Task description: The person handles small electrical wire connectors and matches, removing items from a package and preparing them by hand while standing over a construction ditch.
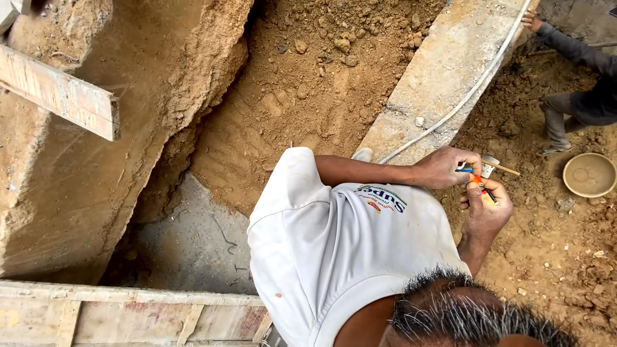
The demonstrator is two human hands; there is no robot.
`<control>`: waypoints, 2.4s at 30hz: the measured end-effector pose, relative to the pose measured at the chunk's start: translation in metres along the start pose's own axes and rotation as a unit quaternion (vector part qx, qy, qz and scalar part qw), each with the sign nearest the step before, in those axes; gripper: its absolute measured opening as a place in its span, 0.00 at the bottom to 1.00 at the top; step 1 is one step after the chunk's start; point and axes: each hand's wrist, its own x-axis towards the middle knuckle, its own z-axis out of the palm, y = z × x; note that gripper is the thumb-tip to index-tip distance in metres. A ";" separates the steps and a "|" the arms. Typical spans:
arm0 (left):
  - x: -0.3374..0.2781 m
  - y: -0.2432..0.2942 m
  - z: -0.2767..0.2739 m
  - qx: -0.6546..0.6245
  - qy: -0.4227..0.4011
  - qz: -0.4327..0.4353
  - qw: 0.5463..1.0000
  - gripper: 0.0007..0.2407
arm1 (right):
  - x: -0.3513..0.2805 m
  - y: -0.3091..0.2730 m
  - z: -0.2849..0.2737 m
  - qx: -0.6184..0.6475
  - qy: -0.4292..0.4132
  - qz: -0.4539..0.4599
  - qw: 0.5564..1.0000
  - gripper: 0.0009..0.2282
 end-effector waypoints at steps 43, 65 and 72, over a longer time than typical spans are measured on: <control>-0.022 0.011 -0.011 0.051 -0.052 0.061 0.995 0.04 | -0.010 0.014 0.002 -0.015 0.034 -0.014 0.999 0.13; -0.040 0.030 -0.021 -0.021 -0.040 -0.024 0.999 0.04 | -0.045 -0.022 0.026 -0.034 0.039 -0.024 0.998 0.02; -0.038 0.029 -0.016 -0.029 -0.063 -0.018 0.997 0.03 | -0.048 -0.018 0.017 -0.018 0.028 -0.046 0.998 0.03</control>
